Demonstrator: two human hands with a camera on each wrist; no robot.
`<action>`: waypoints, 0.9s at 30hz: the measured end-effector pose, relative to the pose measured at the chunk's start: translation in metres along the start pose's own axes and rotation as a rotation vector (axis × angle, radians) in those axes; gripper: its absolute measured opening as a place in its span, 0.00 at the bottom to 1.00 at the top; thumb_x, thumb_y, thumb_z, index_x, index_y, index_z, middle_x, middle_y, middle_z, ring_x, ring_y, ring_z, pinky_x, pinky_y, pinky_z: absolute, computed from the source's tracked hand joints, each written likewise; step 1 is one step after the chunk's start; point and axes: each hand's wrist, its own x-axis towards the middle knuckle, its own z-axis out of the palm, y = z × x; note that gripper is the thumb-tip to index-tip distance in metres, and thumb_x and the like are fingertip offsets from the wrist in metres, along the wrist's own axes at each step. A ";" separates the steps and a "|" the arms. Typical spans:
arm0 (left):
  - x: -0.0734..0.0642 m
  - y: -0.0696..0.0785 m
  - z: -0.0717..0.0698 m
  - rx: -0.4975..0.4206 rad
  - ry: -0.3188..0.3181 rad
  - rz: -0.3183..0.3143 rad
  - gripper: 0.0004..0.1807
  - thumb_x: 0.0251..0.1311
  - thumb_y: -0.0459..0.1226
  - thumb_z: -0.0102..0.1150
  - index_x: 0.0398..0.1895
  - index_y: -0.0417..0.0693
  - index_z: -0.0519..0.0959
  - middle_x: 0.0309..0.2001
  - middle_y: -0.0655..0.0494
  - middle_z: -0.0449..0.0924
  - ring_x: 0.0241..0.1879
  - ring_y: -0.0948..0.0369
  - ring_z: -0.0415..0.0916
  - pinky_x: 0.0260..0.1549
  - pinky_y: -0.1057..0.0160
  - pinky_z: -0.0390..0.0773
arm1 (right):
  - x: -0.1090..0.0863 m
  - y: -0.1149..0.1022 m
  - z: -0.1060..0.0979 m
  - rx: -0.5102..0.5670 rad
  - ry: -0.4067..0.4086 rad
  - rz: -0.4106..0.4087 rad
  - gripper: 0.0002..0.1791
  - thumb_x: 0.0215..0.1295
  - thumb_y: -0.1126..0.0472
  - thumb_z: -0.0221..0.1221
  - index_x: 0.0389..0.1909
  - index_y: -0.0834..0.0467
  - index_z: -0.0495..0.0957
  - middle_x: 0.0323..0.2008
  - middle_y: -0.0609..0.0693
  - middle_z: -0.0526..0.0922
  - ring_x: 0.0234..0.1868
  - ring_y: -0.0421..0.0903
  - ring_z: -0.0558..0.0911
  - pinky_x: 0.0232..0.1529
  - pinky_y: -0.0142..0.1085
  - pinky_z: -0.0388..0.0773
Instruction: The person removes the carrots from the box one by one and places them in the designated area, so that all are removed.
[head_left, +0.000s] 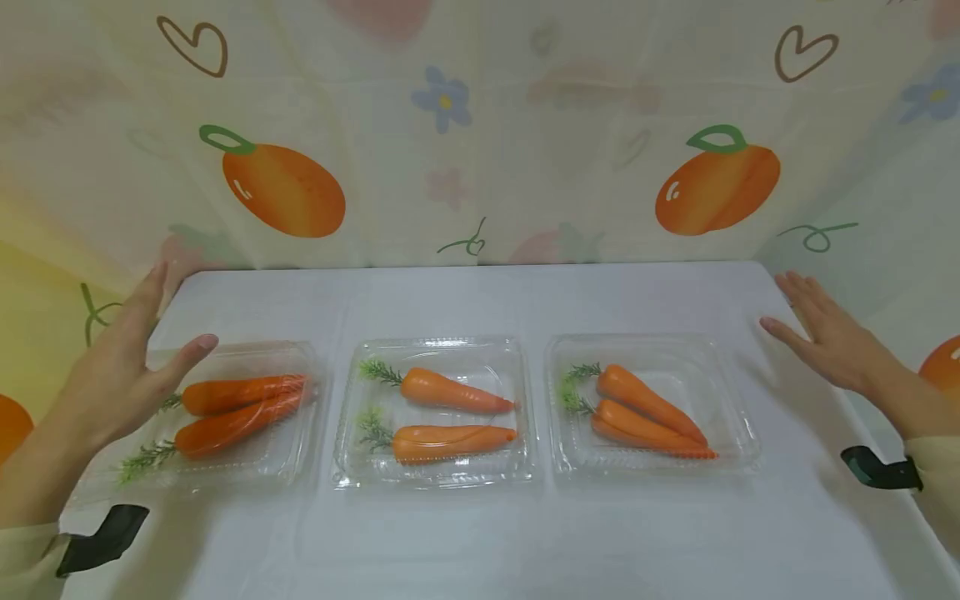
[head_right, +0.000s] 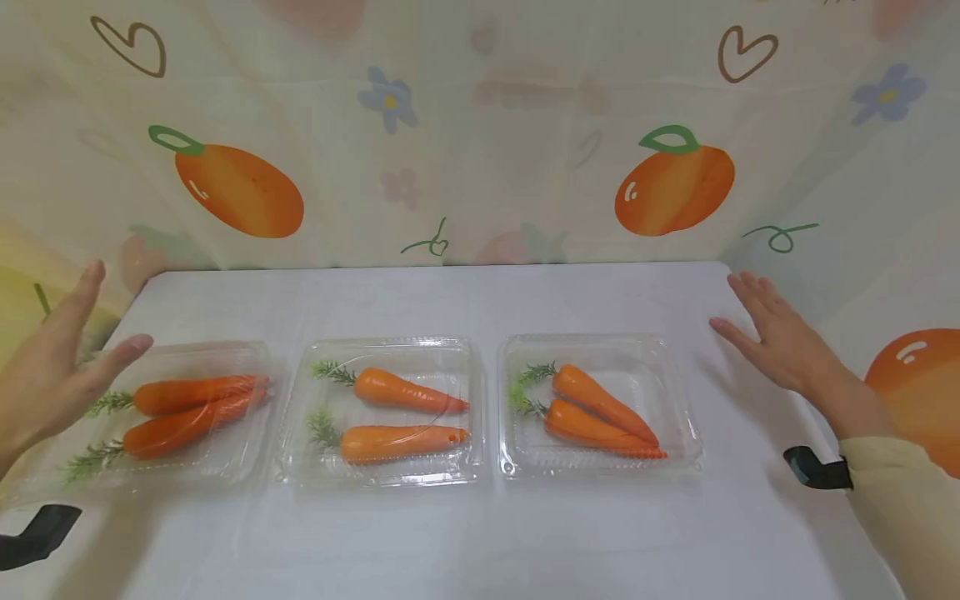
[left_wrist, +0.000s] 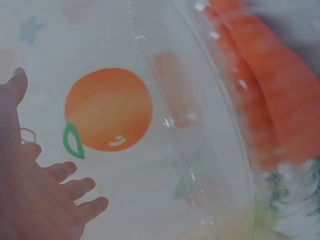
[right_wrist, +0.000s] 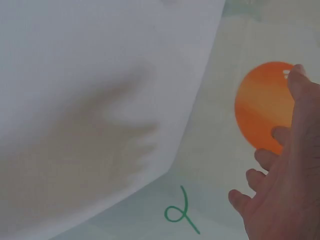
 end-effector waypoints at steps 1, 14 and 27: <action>-0.001 0.002 0.000 -0.006 0.004 0.005 0.49 0.68 0.46 0.55 0.78 0.60 0.31 0.79 0.51 0.31 0.73 0.32 0.36 0.64 0.27 0.34 | -0.001 -0.002 0.000 0.005 0.000 0.000 0.43 0.75 0.47 0.45 0.77 0.63 0.35 0.76 0.66 0.32 0.75 0.63 0.29 0.66 0.71 0.33; -0.006 0.018 0.009 -0.084 0.058 0.083 0.49 0.67 0.41 0.58 0.78 0.67 0.34 0.79 0.52 0.38 0.75 0.39 0.38 0.71 0.38 0.34 | -0.016 -0.005 0.004 0.030 0.009 0.004 0.42 0.76 0.47 0.44 0.77 0.63 0.33 0.76 0.67 0.32 0.75 0.65 0.32 0.65 0.71 0.34; -0.012 0.029 0.025 -0.136 0.069 0.100 0.47 0.68 0.42 0.56 0.79 0.63 0.36 0.79 0.56 0.31 0.76 0.41 0.32 0.68 0.33 0.30 | -0.036 -0.009 0.013 0.162 0.090 -0.020 0.38 0.76 0.53 0.46 0.78 0.58 0.40 0.76 0.66 0.40 0.73 0.71 0.42 0.65 0.72 0.37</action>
